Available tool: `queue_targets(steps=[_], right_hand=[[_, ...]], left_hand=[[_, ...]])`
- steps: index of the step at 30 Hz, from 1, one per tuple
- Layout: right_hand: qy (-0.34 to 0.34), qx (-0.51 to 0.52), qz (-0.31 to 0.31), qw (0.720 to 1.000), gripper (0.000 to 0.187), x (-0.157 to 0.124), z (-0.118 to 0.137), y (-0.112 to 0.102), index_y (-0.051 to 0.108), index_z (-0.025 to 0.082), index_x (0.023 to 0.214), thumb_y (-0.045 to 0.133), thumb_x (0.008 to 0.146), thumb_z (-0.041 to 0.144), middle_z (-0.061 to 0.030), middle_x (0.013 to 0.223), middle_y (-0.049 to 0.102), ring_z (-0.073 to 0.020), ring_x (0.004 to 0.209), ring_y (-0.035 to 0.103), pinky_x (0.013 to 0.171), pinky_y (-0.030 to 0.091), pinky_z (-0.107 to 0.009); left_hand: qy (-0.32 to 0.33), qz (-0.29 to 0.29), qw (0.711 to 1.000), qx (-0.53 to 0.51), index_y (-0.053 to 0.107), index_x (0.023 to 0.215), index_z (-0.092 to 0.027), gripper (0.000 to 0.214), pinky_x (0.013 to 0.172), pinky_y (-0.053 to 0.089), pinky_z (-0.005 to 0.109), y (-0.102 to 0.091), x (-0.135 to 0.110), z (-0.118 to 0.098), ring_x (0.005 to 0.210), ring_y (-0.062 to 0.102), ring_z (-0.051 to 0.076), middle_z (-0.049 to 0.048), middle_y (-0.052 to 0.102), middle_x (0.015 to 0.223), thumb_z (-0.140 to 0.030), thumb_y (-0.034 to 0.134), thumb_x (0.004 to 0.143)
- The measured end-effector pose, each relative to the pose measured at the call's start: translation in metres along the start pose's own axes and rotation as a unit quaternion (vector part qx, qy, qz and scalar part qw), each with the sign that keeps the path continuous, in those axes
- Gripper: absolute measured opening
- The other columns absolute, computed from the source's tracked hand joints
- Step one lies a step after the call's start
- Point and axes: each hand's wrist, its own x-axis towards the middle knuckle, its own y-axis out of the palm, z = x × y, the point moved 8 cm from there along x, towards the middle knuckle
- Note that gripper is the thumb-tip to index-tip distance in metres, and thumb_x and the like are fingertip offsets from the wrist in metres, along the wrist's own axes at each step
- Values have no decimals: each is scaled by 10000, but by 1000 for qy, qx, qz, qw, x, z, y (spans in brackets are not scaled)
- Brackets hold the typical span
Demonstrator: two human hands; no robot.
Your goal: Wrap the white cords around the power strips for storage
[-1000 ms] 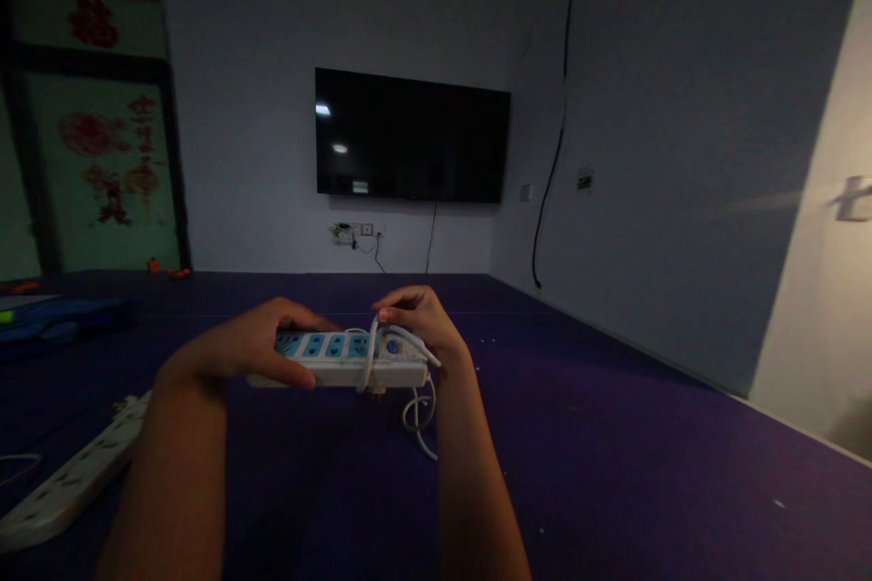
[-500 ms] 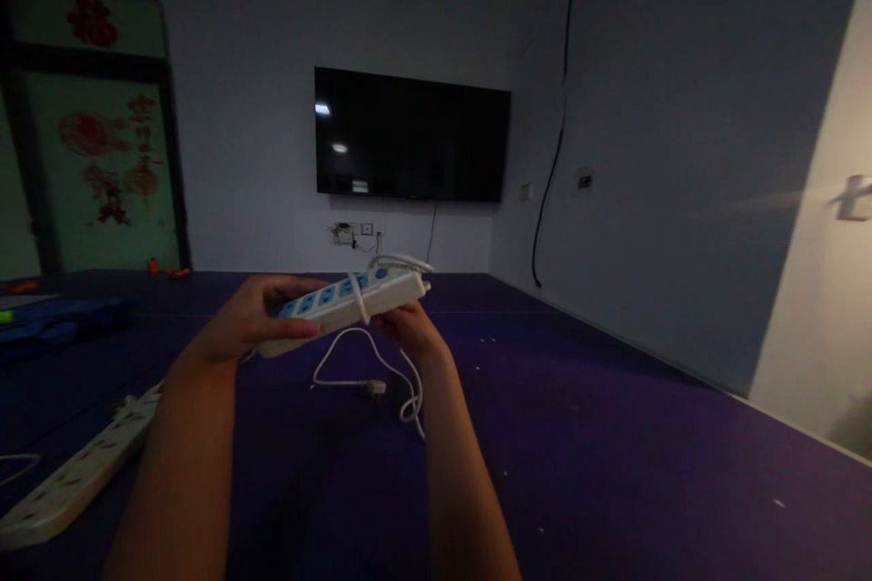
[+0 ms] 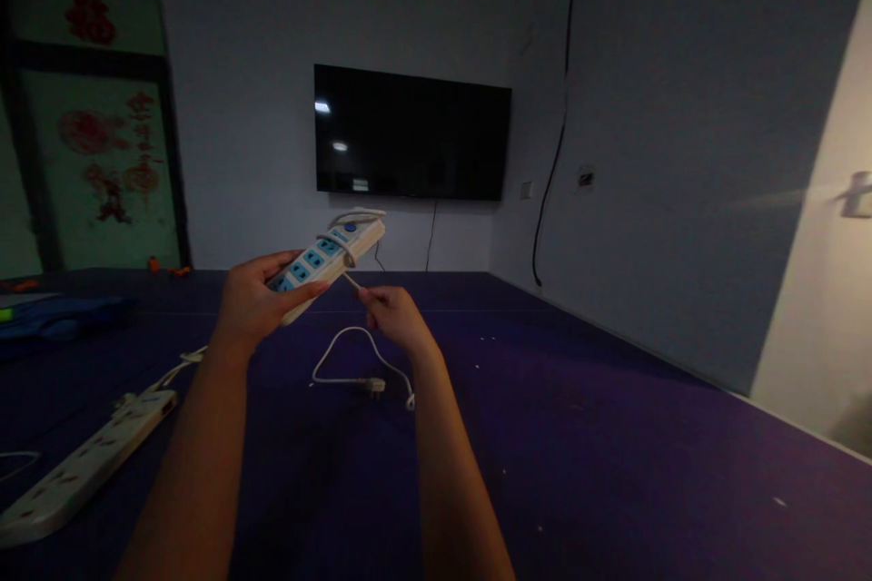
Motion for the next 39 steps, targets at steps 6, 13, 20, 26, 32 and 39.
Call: queue_targets(steps=[6, 13, 20, 26, 32, 39], right_hand=[[-84, -172, 13, 981, 264, -7, 28, 4, 652, 145, 666, 524, 834, 303, 43, 492, 496, -73, 475, 414, 485, 276, -208], [-130, -357, -14, 925, 170, -13, 49, 7, 666, 174, 664, 575, 802, 214, 2, 575, 588, -112, 541, 462, 531, 247, -247], [-177, -417, -94, 887, 174, -20, 68, -2, 701, 187, 778, 605, 811, 328, -63, 779, 693, -177, 693, 586, 592, 312, -268], [-219, -442, -135, 860, 144, -32, 84, -1, 669, 200, 764, 609, 806, 323, -34, 792, 681, -164, 738, 597, 602, 345, -255], [-245, -389, -130, 879, 109, -32, 87, -1, 644, 188, 721, 691, 723, 286, -14, 733, 650, -142, 678, 565, 591, 344, -252], [-268, -249, -62, 929, 186, -33, 91, -7, 654, 163, 759, 761, 606, 153, 5, 734, 605, -108, 658, 514, 590, 378, -225]], left_hand=[[25, -38, 978, 205, 643, 1071, -193, 521, 693, 481, 327, -2, 3, 14, 853, 648, 253, 100, 695, 974, -468, 687, 631], [15, 55, 936, 346, 601, 1146, -252, 498, 655, 438, 337, 13, 1, 18, 868, 639, 302, 106, 698, 961, -441, 646, 687], [100, 79, 927, 352, 540, 1225, -185, 530, 825, 420, 350, 16, -2, -3, 1036, 570, 294, 119, 623, 1163, -285, 640, 714], [168, 104, 893, 405, 556, 1176, -258, 494, 998, 270, 512, 24, -11, -23, 1078, 520, 272, 51, 639, 1136, -144, 606, 698], [164, 142, 891, 399, 610, 1080, -276, 443, 1045, 155, 575, 26, -15, -26, 1093, 509, 273, 37, 655, 1101, -105, 591, 672], [108, 238, 918, 299, 679, 977, -228, 366, 843, 440, 385, 29, -21, -15, 922, 614, 259, 75, 695, 987, -161, 616, 622]])
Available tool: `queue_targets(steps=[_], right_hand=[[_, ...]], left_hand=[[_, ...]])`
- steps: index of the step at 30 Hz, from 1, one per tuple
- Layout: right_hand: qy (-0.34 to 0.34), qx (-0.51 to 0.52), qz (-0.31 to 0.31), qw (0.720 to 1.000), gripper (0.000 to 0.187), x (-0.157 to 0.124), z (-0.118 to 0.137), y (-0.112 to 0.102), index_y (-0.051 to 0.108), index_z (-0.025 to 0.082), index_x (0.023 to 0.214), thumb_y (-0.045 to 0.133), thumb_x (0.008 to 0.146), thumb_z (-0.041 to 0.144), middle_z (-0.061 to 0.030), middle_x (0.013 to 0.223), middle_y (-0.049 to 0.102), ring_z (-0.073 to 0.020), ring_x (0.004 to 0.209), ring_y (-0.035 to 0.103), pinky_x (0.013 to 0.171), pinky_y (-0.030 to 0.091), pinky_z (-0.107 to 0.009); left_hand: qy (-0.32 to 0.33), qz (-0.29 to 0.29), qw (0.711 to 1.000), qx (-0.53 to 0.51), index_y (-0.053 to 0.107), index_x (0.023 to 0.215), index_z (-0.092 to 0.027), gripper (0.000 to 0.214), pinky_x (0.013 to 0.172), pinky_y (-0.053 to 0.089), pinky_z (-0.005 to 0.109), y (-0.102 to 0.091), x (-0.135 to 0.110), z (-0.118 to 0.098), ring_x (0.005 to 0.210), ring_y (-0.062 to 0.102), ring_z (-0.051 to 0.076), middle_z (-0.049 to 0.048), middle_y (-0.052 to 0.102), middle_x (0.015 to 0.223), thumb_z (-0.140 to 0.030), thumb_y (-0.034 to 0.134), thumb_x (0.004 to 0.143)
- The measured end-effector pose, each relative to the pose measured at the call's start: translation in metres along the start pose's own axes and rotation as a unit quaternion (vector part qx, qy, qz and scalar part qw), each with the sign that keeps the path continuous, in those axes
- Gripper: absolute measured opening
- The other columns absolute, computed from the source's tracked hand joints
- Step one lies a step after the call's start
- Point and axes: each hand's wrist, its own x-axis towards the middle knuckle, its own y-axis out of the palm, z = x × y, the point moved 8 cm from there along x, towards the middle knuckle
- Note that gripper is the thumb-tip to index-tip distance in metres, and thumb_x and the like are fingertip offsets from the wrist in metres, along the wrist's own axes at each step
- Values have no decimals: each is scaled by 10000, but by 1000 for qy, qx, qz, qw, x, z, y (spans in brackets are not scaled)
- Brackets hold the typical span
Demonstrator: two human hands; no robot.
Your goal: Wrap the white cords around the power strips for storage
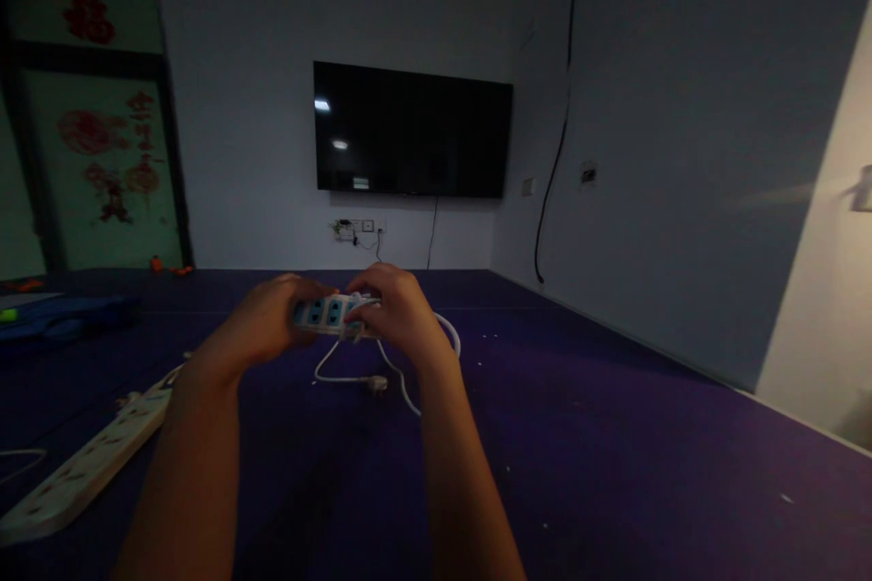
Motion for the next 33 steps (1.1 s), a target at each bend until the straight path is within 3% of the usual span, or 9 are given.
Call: queue_targets(steps=[5, 10, 13, 17, 22, 25, 28, 30, 33], right_hand=[[38, 46, 0, 998, 291, -6, -8, -10, 684, 160, 797, 803, 537, 210, 16, 694, 593, -93, 607, 477, 546, 367, -224], [137, 104, 29, 985, 325, -15, -24, -9, 697, 163, 774, 820, 485, 249, 17, 660, 598, -82, 554, 460, 490, 351, -219], [186, 208, 90, 956, 359, -21, -28, 1, 696, 154, 778, 829, 451, 221, 28, 613, 574, -77, 523, 466, 457, 349, -208], [178, 345, 163, 907, 368, -25, -27, 13, 697, 158, 792, 823, 447, 174, 41, 573, 565, -76, 510, 499, 467, 382, -202], [157, 477, 129, 855, 306, -27, -46, 18, 685, 187, 778, 811, 501, 211, 49, 582, 581, -61, 481, 500, 434, 371, -174], [159, 507, 98, 841, 279, -30, -60, 25, 676, 198, 781, 795, 545, 285, 46, 607, 587, -64, 483, 505, 449, 395, -179], [169, 487, 80, 853, 273, -35, -67, 33, 659, 195, 783, 733, 620, 401, 26, 637, 600, -93, 514, 536, 477, 433, -209], [162, 410, 46, 896, 276, -37, -71, 31, 646, 187, 798, 632, 719, 451, 0, 682, 615, -121, 577, 570, 519, 457, -235], [150, 197, 16, 969, 298, -34, -74, 26, 618, 161, 757, 457, 857, 391, -32, 695, 607, -144, 651, 586, 581, 463, -256]], left_hand=[[-26, 72, 984, -159, 673, 1016, -251, 471, 795, 465, 324, 13, -4, 8, 897, 637, 220, 40, 696, 1024, -141, 640, 560], [-22, 157, 965, -207, 658, 1066, -242, 522, 775, 457, 297, 17, -12, 1, 892, 625, 207, 24, 696, 1005, -186, 688, 548], [-5, 194, 960, -203, 665, 1052, -235, 524, 742, 441, 283, 16, -17, -5, 872, 611, 205, 18, 691, 986, -229, 725, 532], [57, 255, 935, -240, 691, 984, -232, 439, 670, 420, 256, 18, -23, -22, 784, 596, 180, -2, 687, 865, -256, 735, 548], [118, 239, 916, -301, 670, 1032, -216, 469, 697, 432, 258, 16, -17, -34, 794, 594, 168, 10, 680, 894, -265, 738, 571], [119, 217, 911, -329, 661, 1052, -209, 486, 752, 447, 279, 18, -10, -31, 852, 604, 179, 26, 678, 969, -251, 735, 574], [93, 201, 906, -361, 663, 1046, -199, 513, 778, 464, 300, 23, -4, -24, 877, 614, 190, 36, 681, 984, -242, 749, 542], [69, 175, 901, -390, 668, 1037, -193, 541, 792, 471, 313, 22, -2, -18, 894, 618, 201, 45, 686, 985, -231, 764, 505], [28, 115, 890, -440, 675, 1021, -181, 517, 800, 481, 326, 17, 0, -9, 893, 628, 210, 61, 693, 996, -232, 752, 512]])
